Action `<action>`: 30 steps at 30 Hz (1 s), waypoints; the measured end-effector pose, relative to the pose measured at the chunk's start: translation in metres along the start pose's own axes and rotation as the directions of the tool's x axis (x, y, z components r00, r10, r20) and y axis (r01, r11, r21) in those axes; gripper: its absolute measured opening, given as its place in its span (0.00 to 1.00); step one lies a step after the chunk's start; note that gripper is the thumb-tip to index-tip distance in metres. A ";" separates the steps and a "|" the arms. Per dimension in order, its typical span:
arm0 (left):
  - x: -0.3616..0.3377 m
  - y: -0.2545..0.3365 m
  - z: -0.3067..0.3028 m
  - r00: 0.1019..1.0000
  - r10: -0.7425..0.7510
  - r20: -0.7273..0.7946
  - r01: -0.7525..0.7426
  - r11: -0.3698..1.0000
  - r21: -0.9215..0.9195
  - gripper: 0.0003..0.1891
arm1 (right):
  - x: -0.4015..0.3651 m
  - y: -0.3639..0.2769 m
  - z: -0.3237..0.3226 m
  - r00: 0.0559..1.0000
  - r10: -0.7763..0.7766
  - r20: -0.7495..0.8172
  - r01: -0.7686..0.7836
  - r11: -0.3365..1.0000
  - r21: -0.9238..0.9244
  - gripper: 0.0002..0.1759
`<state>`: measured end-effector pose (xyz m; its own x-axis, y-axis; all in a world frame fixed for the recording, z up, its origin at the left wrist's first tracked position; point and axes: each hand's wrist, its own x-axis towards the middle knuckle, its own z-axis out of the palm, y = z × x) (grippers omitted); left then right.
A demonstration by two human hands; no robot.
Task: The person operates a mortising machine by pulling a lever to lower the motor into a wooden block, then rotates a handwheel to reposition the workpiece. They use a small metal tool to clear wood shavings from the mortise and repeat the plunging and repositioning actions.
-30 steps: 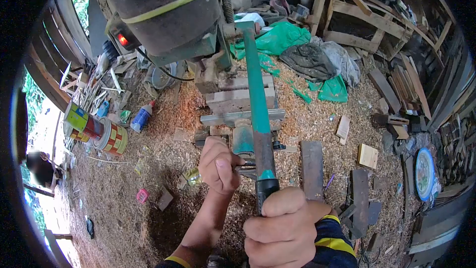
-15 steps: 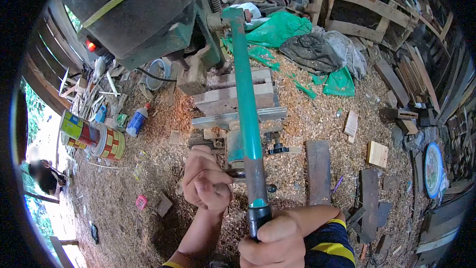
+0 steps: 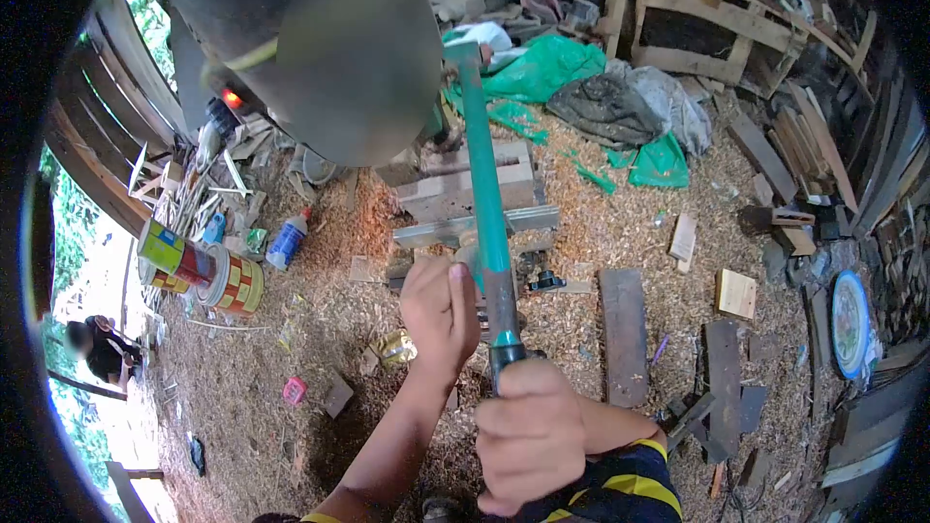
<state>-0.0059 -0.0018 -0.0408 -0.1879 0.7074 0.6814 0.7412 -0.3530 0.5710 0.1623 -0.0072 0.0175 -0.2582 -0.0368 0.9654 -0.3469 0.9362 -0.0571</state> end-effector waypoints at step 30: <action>0.000 0.005 0.016 0.985 -0.140 0.097 0.112 0.963 0.247 0.20 | 0.203 0.010 -0.021 0.872 0.389 -0.296 -0.384 0.920 0.080 0.23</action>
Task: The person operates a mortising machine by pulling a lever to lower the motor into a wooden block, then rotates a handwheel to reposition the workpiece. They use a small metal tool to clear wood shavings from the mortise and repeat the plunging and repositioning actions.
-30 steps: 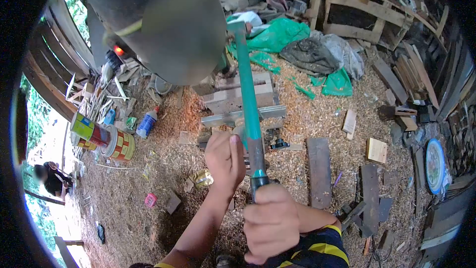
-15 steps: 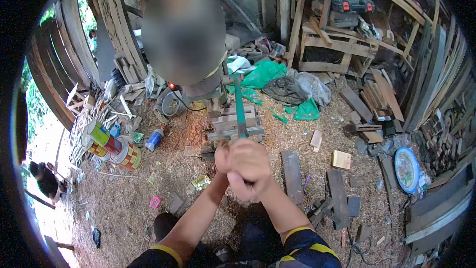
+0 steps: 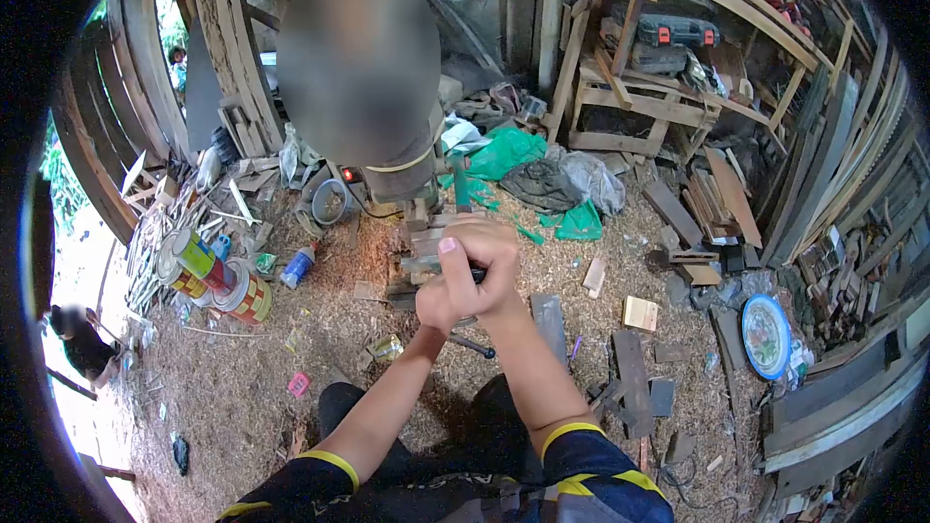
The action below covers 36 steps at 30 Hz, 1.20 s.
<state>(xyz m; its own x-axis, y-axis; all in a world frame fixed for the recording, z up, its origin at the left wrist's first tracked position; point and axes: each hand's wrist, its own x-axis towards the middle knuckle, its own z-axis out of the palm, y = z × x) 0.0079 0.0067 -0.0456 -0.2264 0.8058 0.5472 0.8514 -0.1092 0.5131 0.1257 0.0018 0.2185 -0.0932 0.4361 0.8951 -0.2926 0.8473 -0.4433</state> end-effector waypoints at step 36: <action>0.003 0.004 -0.028 0.992 0.093 0.087 -0.085 0.992 -0.090 0.21 | 0.208 0.181 0.009 0.975 0.184 -0.125 -0.185 0.983 -0.001 0.25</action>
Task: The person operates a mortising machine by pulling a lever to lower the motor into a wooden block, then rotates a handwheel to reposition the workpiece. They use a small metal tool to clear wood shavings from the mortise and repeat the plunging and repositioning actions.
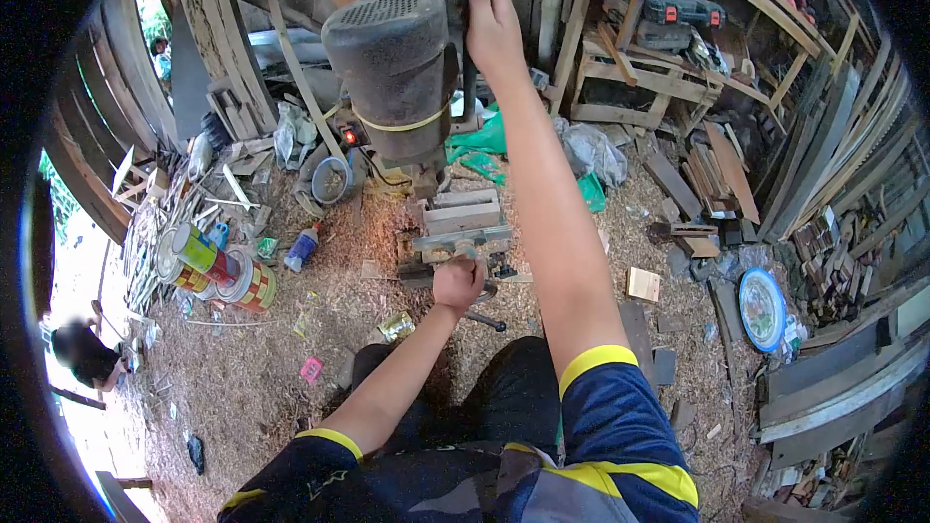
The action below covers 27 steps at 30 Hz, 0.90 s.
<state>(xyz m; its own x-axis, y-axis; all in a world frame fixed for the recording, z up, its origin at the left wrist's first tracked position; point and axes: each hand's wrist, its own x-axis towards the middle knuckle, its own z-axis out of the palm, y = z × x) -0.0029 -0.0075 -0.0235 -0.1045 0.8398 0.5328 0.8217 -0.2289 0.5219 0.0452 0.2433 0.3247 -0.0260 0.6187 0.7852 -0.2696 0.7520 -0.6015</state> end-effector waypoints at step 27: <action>0.011 0.005 -0.007 0.996 -0.094 0.002 0.094 0.989 -0.114 0.18 | 0.064 0.211 -0.015 0.867 0.487 -0.108 -0.404 0.559 -0.724 0.43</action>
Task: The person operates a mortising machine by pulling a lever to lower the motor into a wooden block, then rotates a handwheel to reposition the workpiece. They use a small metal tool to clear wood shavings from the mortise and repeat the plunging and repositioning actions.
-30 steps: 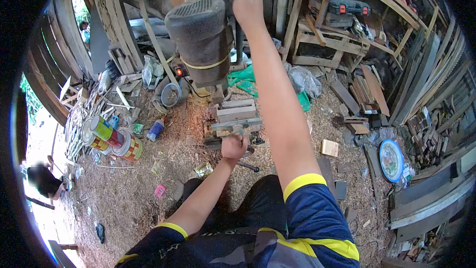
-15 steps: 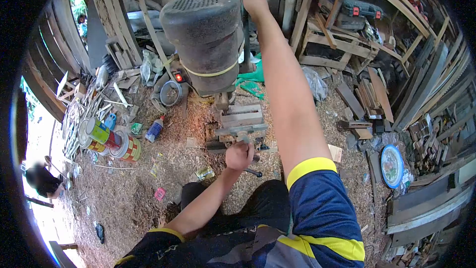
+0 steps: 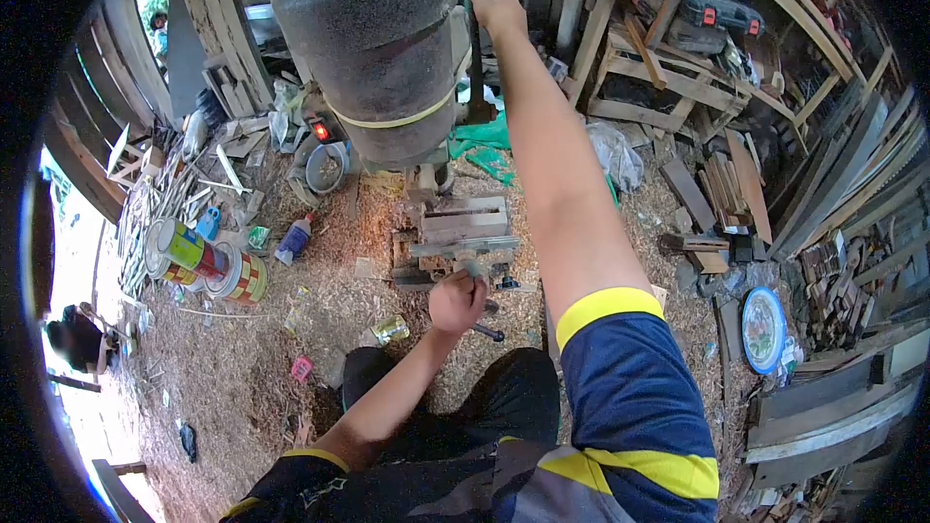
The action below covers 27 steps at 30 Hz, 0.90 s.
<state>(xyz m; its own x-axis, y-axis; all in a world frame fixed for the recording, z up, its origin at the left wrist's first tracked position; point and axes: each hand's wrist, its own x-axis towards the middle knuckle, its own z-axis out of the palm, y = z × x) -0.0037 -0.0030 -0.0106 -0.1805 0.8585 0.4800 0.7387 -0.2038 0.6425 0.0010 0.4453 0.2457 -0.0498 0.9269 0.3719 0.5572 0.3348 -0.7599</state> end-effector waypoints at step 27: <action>-0.011 -0.023 0.013 0.989 -0.134 0.058 0.143 0.966 -0.215 0.30 | -0.545 0.187 0.012 0.965 0.111 0.238 -0.213 0.861 0.462 0.26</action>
<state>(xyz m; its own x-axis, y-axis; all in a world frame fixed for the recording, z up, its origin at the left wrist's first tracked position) -0.0105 -0.0015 -0.0389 -0.2395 0.9041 0.3539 0.5479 -0.1751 0.8180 0.1225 0.0048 -0.1057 -0.1835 0.9718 0.1479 0.1075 0.1694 -0.9797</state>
